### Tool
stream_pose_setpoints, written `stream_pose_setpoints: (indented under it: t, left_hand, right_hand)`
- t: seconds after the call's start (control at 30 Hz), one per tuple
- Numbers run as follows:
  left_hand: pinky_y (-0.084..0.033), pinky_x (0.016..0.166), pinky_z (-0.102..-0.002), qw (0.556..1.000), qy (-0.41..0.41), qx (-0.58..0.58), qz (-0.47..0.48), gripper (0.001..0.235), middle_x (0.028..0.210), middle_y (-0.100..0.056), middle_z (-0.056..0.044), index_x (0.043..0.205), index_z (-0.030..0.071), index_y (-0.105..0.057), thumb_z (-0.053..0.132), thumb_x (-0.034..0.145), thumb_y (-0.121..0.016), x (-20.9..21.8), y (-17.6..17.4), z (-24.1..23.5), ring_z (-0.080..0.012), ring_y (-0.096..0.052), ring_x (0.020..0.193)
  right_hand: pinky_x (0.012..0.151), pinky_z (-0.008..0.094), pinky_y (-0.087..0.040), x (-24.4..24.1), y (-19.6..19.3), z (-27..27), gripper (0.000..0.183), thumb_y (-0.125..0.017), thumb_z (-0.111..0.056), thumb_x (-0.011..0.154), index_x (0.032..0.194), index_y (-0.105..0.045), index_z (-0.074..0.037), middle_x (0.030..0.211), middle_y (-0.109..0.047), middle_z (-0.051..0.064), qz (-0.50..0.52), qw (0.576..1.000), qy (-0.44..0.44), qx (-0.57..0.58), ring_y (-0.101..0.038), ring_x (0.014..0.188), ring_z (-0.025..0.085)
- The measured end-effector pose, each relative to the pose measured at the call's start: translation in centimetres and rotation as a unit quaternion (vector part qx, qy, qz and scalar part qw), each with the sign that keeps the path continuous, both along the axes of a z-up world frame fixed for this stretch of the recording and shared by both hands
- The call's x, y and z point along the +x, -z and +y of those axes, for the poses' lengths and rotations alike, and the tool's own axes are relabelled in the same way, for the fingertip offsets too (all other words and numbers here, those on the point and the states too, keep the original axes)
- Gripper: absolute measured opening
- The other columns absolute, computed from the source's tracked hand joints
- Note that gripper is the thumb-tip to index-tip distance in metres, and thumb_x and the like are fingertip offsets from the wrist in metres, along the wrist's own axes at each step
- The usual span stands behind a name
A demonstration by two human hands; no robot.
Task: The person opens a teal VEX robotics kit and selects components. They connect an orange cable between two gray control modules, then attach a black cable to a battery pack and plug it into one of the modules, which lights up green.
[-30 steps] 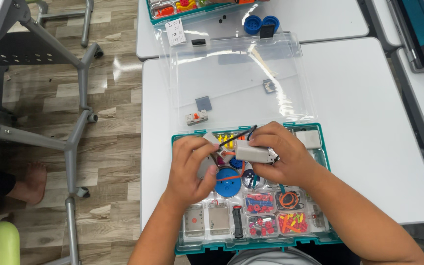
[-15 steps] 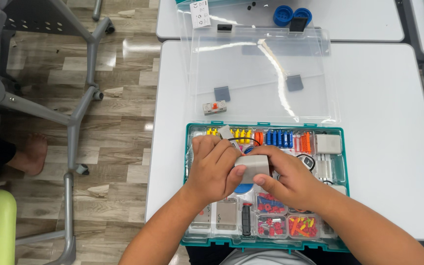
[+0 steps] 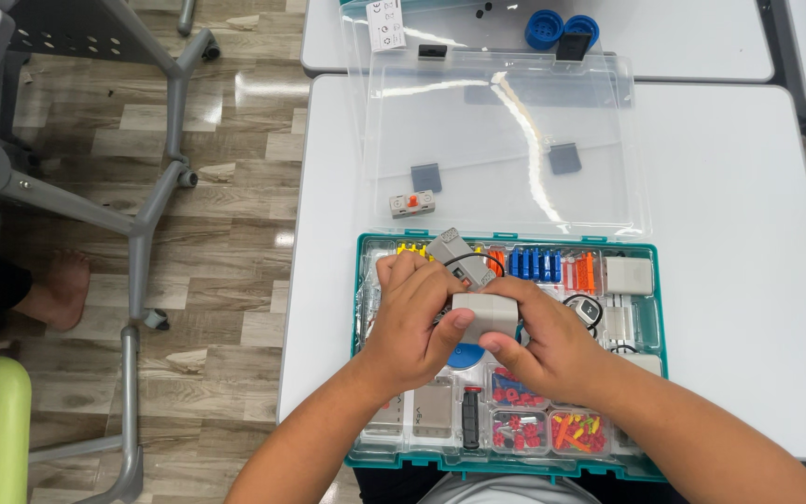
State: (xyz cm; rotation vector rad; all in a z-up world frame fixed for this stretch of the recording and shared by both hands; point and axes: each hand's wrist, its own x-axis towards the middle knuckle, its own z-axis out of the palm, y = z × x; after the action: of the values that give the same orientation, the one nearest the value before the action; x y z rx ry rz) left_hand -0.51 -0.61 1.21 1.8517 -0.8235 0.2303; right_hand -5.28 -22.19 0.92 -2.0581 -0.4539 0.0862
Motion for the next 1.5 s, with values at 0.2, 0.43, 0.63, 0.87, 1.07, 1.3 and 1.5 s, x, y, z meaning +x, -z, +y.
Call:
stream_pose_setpoints:
  t: [0.2, 0.43, 0.63, 0.87, 1.07, 1.3, 1.5]
  left_hand:
    - [-0.031, 0.090, -0.040, 1.000, -0.002, -0.012, 0.002, 0.055, 0.090, -0.056, -0.006, 0.096, 0.006, -0.059, 0.053, 0.112, -0.034, 0.0, -0.1, -0.2, -0.0253, -0.045, 0.090]
    - [-0.034, 0.090, -0.040, 0.999, 0.015, -0.023, 0.032, 0.051, 0.090, -0.051, -0.008, 0.093, 0.006, -0.055, 0.047, 0.115, -0.033, -0.1, 0.6, 0.1, -0.0259, -0.042, 0.091]
    - [-0.034, 0.088, -0.040, 0.999, 0.013, -0.019, 0.046, 0.049, 0.090, -0.051, -0.008, 0.093, 0.006, -0.054, 0.045, 0.115, -0.034, -0.2, 0.6, 0.1, -0.0251, -0.041, 0.090]
    - [-0.031, 0.088, -0.039, 0.998, 0.010, -0.019, 0.053, 0.051, 0.083, -0.053, -0.004, 0.089, 0.010, -0.058, 0.050, 0.112, -0.036, 0.0, 0.2, 0.3, -0.0226, -0.041, 0.087]
    - [-0.030, 0.090, -0.039, 1.000, 0.004, -0.004, 0.000, 0.050, 0.086, -0.053, -0.004, 0.096, 0.008, -0.059, 0.050, 0.111, -0.036, 0.0, 0.2, 0.2, -0.0225, -0.041, 0.089]
    - [-0.035, 0.091, -0.040, 0.996, 0.029, 0.004, 0.086, 0.044, 0.089, -0.050, -0.009, 0.094, 0.006, -0.054, 0.042, 0.113, -0.037, 0.5, 0.9, -0.2, -0.0260, -0.042, 0.091]
    - [-0.043, 0.089, -0.036, 0.980, 0.066, -0.056, 0.179, 0.053, 0.092, -0.054, -0.009, 0.101, 0.004, -0.058, 0.045, 0.115, -0.029, 0.4, 0.7, -0.2, -0.0238, -0.046, 0.094]
  right_hand:
    - [0.077, 0.033, -0.056, 0.1, 0.1, 0.4, 0.044, -0.062, -0.032, 0.100, 0.131, -0.050, -0.003, 0.109, -0.067, 0.013, -0.035, 0.999, -0.010, -0.005, -0.068, 0.090, 0.021]
    - [0.068, 0.028, -0.056, 0.3, 0.4, 0.2, 0.050, -0.054, -0.040, 0.102, 0.134, -0.047, -0.002, 0.092, -0.072, 0.008, 0.099, 0.994, -0.024, 0.033, -0.071, 0.074, 0.013]
    - [0.067, 0.027, -0.055, 0.3, 0.9, 0.2, 0.052, -0.056, -0.037, 0.100, 0.137, -0.046, -0.002, 0.097, -0.070, 0.008, 0.154, 0.985, -0.009, 0.072, -0.066, 0.077, 0.010]
    - [0.086, 0.031, -0.055, 0.3, 1.3, -0.1, 0.051, -0.061, -0.034, 0.101, 0.136, -0.049, 0.000, 0.116, -0.064, 0.010, 0.201, 0.955, -0.019, 0.218, -0.062, 0.103, 0.013]
    - [0.076, 0.030, -0.054, 0.6, 0.6, -0.4, 0.044, -0.064, -0.033, 0.099, 0.127, -0.054, 0.000, 0.106, -0.065, 0.009, 0.193, 0.962, 0.020, 0.190, -0.062, 0.092, 0.012]
    - [0.065, 0.034, -0.058, 0.1, 0.0, 0.8, 0.055, -0.064, -0.039, 0.093, 0.130, -0.044, -0.003, 0.093, -0.072, 0.012, 0.159, 0.986, 0.038, -0.039, -0.075, 0.076, 0.018]
    - [0.076, 0.036, -0.060, 0.4, -0.3, 0.2, 0.061, -0.070, -0.038, 0.093, 0.134, -0.045, 0.000, 0.107, -0.067, 0.014, 0.050, 0.998, -0.007, 0.034, -0.072, 0.091, 0.021]
